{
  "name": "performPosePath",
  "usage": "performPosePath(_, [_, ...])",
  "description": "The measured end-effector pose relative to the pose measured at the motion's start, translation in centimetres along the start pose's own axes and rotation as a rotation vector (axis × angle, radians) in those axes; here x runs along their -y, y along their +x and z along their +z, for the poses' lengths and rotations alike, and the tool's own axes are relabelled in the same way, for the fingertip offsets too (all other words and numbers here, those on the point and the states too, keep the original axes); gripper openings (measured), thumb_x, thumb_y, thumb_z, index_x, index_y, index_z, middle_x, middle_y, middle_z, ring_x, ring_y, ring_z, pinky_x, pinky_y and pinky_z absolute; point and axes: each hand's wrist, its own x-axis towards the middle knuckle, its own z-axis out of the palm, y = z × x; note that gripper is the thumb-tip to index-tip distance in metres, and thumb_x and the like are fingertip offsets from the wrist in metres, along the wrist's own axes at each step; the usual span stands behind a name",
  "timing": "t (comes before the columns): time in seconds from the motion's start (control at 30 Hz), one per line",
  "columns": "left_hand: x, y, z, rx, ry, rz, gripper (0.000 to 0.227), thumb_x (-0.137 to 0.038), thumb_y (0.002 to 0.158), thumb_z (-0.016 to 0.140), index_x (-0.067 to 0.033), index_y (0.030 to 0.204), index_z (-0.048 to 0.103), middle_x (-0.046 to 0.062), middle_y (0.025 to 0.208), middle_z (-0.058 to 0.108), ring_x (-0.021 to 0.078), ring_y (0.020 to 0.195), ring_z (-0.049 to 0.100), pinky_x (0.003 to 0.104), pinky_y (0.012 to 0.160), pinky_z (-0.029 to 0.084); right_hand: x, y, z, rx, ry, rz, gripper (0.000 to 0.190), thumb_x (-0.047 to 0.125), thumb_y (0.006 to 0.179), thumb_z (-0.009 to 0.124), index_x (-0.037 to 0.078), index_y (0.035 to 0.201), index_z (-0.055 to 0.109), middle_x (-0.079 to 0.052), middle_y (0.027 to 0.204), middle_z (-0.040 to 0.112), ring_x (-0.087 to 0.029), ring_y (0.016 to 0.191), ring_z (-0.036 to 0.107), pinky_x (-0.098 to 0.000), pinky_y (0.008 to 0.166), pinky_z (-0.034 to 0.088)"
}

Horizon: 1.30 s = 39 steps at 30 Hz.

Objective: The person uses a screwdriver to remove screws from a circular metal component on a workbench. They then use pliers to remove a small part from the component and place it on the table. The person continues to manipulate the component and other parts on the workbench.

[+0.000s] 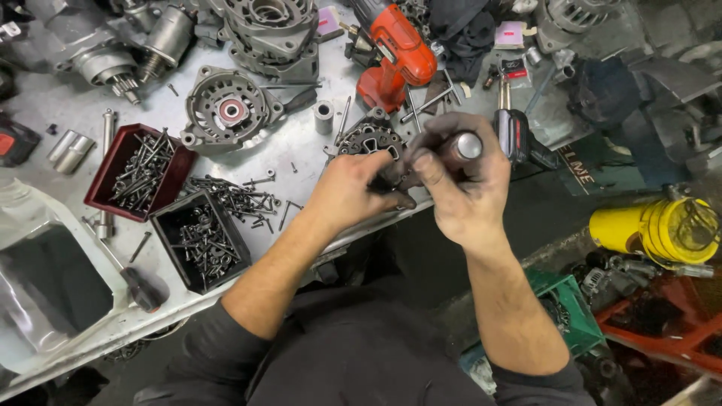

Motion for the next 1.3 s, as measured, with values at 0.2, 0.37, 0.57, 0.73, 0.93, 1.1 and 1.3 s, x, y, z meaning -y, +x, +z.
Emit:
performPosePath(0.2, [0.9, -0.9, 0.3, 0.021, 0.184, 0.221, 0.051, -0.028, 0.068, 0.087, -0.0086, 0.111, 0.069, 0.01, 0.125, 0.066, 0.0324, 0.122, 0.058, 0.042, 0.1, 0.051, 0.6, 0.1, -0.6, -0.081, 0.22, -0.083, 0.029, 0.012, 0.108, 0.073, 0.002, 0.123, 0.049, -0.012, 0.099, 0.064, -0.02, 0.085, 0.065, -0.0342, 0.081, 0.059])
performPosePath(0.37, [1.1, -1.0, 1.0, -0.048, 0.324, 0.27, 0.049, -0.029, 0.068, 0.086, -0.0098, 0.11, 0.07, 0.011, 0.132, 0.064, 0.0353, 0.135, 0.05, 0.049, 0.114, 0.041, -0.5, 0.5, -1.8, -0.132, 0.281, -0.13, 0.027, 0.01, 0.111, 0.071, 0.001, 0.124, 0.049, -0.013, 0.096, 0.061, -0.021, 0.085, 0.062, -0.0351, 0.084, 0.056])
performPosePath(0.57, [1.5, -0.9, 1.2, -0.019, 0.392, 0.221, 0.047, -0.032, 0.065, 0.086, -0.0097, 0.104, 0.073, 0.01, 0.123, 0.066, 0.0331, 0.131, 0.052, 0.055, 0.119, 0.03, -1.4, 0.5, -1.7, -0.172, 0.221, -0.121, 0.025, 0.009, 0.111, 0.071, 0.001, 0.121, 0.05, -0.013, 0.094, 0.061, -0.019, 0.081, 0.061, -0.0346, 0.08, 0.055])
performPosePath(0.73, [2.8, -1.4, 2.3, -0.04, 0.401, 0.191, 0.037, -0.035, 0.078, 0.084, -0.011, 0.104, 0.072, 0.008, 0.119, 0.067, 0.0327, 0.129, 0.056, 0.048, 0.11, 0.041, -1.2, 0.8, -1.5, -0.169, 0.225, -0.062, 0.026, 0.011, 0.109, 0.071, 0.002, 0.123, 0.05, -0.011, 0.09, 0.061, -0.018, 0.078, 0.061, -0.032, 0.074, 0.054])
performPosePath(0.93, [1.0, -1.1, 0.6, -0.006, 0.392, 0.209, 0.049, -0.037, 0.063, 0.083, -0.009, 0.102, 0.072, 0.012, 0.115, 0.067, 0.0346, 0.123, 0.056, 0.051, 0.106, 0.041, -1.5, 0.7, -1.8, -0.149, 0.212, -0.051, 0.025, 0.008, 0.108, 0.07, 0.002, 0.121, 0.05, -0.011, 0.09, 0.061, -0.017, 0.075, 0.059, -0.0304, 0.072, 0.052])
performPosePath(1.1, [0.4, -0.8, 0.2, -0.078, 0.136, 0.288, 0.041, -0.025, 0.082, 0.078, -0.005, 0.117, 0.067, 0.015, 0.125, 0.065, 0.0363, 0.129, 0.057, 0.051, 0.113, 0.042, -0.9, 0.8, -2.3, 0.066, 0.152, -0.076, 0.025, 0.014, 0.107, 0.073, 0.002, 0.108, 0.052, -0.014, 0.092, 0.062, -0.019, 0.08, 0.06, -0.0318, 0.076, 0.054])
performPosePath(1.3, [2.1, 0.2, 1.1, 0.066, -0.058, 0.198, 0.037, -0.016, 0.082, 0.079, -0.0069, 0.116, 0.067, 0.013, 0.102, 0.073, 0.0338, 0.098, 0.071, 0.042, 0.088, 0.058, 3.7, 3.2, -0.1, 0.313, -0.083, -0.164, 0.033, 0.032, 0.098, 0.069, 0.003, 0.104, 0.054, -0.015, 0.102, 0.062, -0.018, 0.092, 0.061, -0.0285, 0.084, 0.052])
